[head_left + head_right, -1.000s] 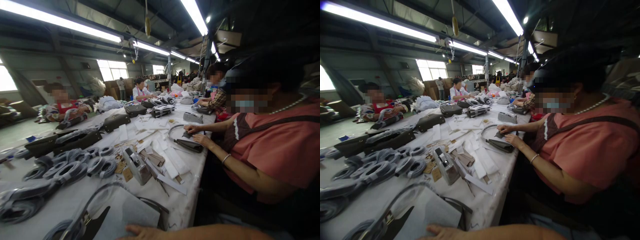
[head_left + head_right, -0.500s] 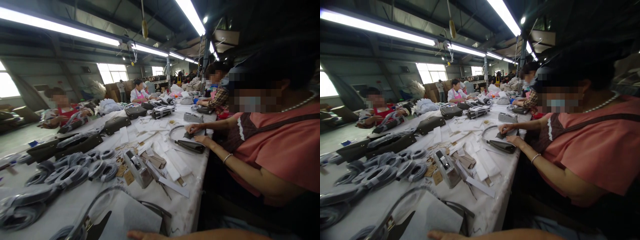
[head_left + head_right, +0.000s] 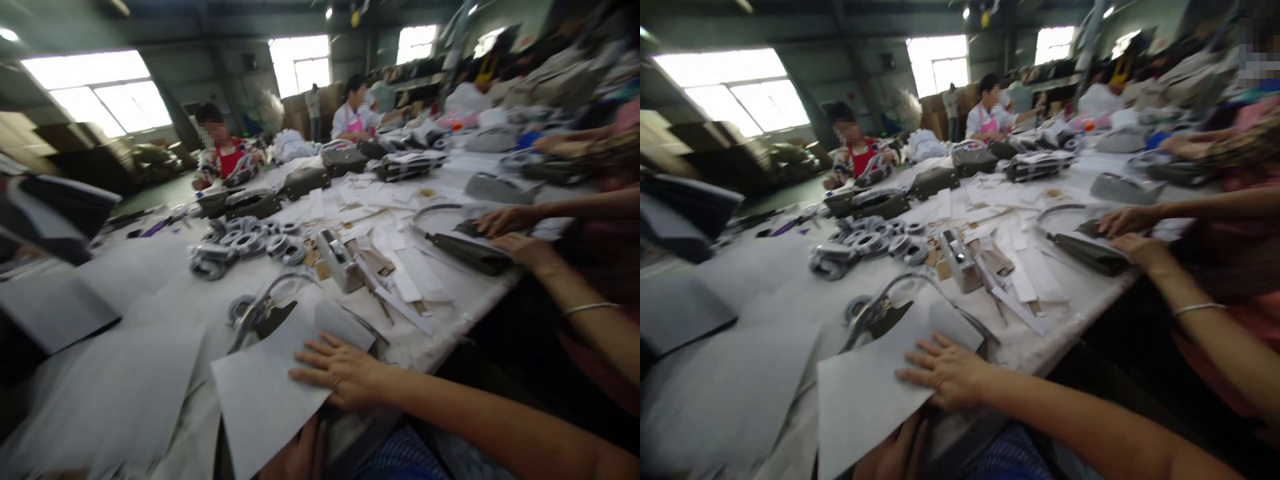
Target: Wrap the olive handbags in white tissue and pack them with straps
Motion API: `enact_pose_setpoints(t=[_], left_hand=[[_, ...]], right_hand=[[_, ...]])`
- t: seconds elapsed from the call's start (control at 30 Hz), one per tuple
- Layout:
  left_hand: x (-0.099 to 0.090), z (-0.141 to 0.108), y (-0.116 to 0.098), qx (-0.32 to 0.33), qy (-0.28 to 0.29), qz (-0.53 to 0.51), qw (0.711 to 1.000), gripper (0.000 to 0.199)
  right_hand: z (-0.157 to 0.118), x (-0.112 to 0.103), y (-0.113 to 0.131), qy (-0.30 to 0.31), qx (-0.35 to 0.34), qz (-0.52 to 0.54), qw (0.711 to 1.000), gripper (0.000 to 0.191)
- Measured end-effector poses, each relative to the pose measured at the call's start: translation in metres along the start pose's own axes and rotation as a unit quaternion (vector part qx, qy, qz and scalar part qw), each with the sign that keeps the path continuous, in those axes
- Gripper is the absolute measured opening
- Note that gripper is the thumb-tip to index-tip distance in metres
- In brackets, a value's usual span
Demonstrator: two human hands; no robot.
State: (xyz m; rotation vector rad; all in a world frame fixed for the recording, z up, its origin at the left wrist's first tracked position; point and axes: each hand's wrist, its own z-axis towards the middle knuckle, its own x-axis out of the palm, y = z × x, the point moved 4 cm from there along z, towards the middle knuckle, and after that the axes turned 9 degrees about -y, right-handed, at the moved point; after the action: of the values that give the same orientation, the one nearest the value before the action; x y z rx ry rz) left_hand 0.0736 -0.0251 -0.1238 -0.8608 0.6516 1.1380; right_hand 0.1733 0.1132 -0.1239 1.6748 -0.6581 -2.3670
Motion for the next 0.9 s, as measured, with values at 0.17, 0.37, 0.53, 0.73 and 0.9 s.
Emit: enact_pose_setpoints(t=[0.17,0.37,0.53,0.73,0.9], left_hand=[[-0.045,0.002,-0.026,-0.026,0.037,-0.067,0.997,0.037],[-0.043,0.061,-0.025,-0.106,0.005,-0.112,0.988,0.042],[0.004,0.042,0.028,-0.150,0.064,0.077,0.984,0.043],[0.006,0.032,0.034,-0.134,0.101,0.116,0.979,0.044],[0.002,0.037,0.042,-0.116,0.111,0.099,0.982,0.041]], right_hand=[[0.004,0.003,-0.006,0.042,-0.014,0.001,0.999,0.076],[0.001,0.005,-0.001,0.030,-0.015,-0.037,0.999,0.066],[0.002,-0.002,-0.001,0.045,-0.007,0.000,0.999,0.083],[0.020,-0.020,-0.012,0.112,0.007,0.066,0.992,0.061],[0.036,-0.032,-0.023,0.102,-0.108,0.015,0.989,0.038]])
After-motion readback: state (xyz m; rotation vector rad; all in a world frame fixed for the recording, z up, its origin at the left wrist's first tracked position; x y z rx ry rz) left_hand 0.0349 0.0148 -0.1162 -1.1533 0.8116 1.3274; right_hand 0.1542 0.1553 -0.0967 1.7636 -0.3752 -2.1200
